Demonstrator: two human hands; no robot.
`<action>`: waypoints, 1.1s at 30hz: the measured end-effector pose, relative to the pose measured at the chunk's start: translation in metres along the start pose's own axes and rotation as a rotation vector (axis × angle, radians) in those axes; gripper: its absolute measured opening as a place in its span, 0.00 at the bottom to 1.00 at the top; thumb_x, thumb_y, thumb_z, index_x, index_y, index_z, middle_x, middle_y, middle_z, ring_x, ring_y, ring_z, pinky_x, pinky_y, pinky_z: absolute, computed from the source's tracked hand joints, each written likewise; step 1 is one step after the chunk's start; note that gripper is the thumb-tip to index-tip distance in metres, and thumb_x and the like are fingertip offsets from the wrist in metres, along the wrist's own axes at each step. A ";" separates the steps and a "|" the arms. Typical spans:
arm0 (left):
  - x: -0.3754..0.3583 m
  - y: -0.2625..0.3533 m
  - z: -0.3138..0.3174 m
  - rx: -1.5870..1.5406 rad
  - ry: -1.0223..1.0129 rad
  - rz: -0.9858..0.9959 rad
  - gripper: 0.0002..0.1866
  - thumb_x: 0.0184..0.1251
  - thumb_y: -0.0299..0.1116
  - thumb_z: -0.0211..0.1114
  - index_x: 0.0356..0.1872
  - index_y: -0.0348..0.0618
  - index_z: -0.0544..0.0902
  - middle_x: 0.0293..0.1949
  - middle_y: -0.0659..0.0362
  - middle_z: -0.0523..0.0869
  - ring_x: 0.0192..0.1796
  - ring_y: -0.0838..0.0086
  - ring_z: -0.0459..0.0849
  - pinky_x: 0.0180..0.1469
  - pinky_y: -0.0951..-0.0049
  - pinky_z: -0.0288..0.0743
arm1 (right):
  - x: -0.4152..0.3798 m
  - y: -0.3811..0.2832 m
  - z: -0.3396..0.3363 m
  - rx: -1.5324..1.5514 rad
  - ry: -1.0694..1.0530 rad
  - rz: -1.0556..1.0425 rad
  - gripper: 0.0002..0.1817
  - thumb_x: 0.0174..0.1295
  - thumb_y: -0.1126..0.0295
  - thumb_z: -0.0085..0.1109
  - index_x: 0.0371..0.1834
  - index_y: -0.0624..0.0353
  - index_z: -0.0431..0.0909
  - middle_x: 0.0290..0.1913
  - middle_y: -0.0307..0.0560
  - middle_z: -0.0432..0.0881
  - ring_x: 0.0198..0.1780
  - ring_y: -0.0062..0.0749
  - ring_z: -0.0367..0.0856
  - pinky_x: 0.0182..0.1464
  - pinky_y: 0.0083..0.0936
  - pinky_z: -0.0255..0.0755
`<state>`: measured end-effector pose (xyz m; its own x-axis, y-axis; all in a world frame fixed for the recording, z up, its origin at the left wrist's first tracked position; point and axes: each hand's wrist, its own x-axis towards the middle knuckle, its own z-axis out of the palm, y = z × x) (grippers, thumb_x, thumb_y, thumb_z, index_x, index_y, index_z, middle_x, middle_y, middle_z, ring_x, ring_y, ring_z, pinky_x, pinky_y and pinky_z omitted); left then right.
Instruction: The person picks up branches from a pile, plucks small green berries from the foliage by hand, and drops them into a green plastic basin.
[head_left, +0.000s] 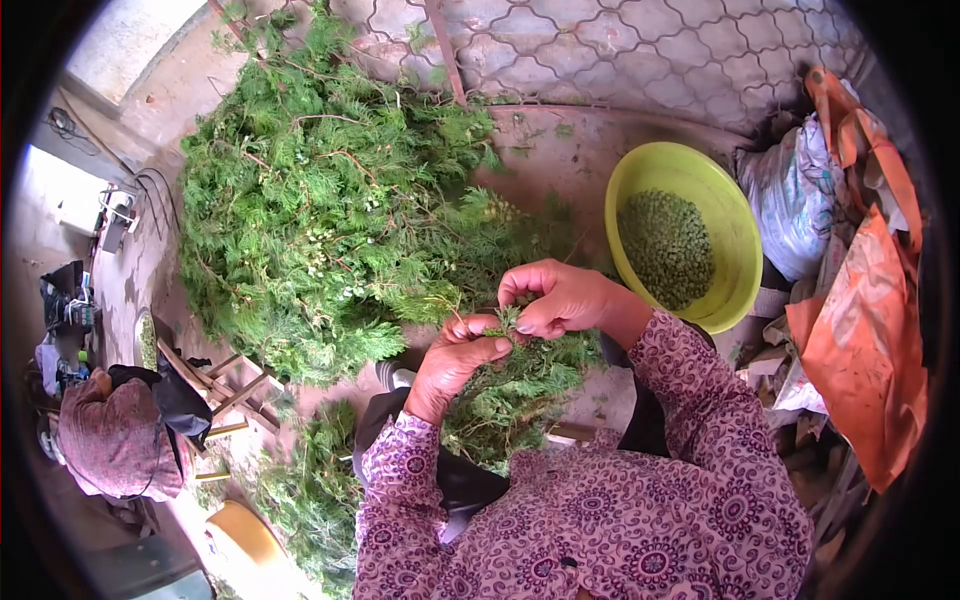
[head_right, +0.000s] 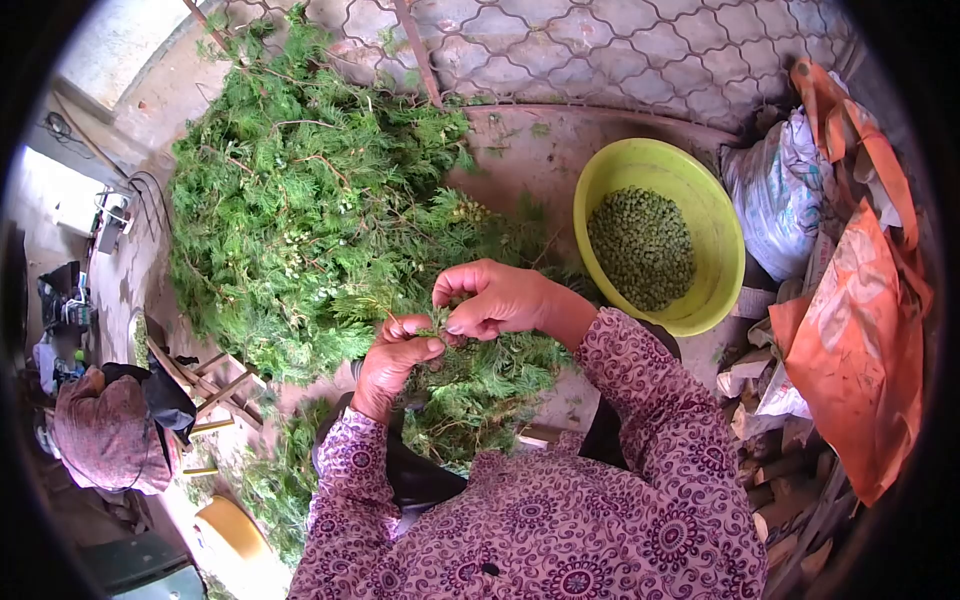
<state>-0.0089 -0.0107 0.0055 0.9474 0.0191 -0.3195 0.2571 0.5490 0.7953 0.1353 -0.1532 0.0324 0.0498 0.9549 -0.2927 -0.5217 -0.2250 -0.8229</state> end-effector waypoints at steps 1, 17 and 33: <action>0.000 0.001 0.001 0.001 0.000 -0.001 0.07 0.49 0.17 0.63 0.30 0.38 0.80 0.29 0.59 0.82 0.28 0.79 0.76 0.33 0.79 0.71 | 0.001 0.003 -0.001 0.166 -0.040 0.008 0.11 0.49 0.77 0.55 0.36 0.64 0.68 0.16 0.35 0.68 0.13 0.14 0.63 0.16 0.13 0.55; 0.025 -0.021 -0.049 0.074 0.380 0.320 0.13 0.60 0.40 0.57 0.41 0.44 0.77 0.35 0.60 0.81 0.36 0.70 0.77 0.49 0.68 0.67 | -0.076 -0.013 -0.045 -0.581 1.077 -0.644 0.11 0.51 0.77 0.54 0.39 0.60 0.72 0.25 0.35 0.74 0.20 0.14 0.68 0.21 0.13 0.63; -0.136 0.034 -0.044 0.014 0.677 0.381 0.16 0.57 0.45 0.59 0.40 0.45 0.77 0.35 0.59 0.79 0.35 0.71 0.78 0.35 0.72 0.73 | -0.174 0.079 -0.164 -1.313 1.379 -0.190 0.14 0.41 0.65 0.57 0.28 0.64 0.77 0.29 0.59 0.77 0.35 0.52 0.76 0.39 0.39 0.69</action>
<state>-0.1374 0.0424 0.0530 0.6492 0.7132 -0.2642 -0.0566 0.3917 0.9184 0.2250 -0.3689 -0.0621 0.9087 0.3356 0.2481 0.4166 -0.7658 -0.4899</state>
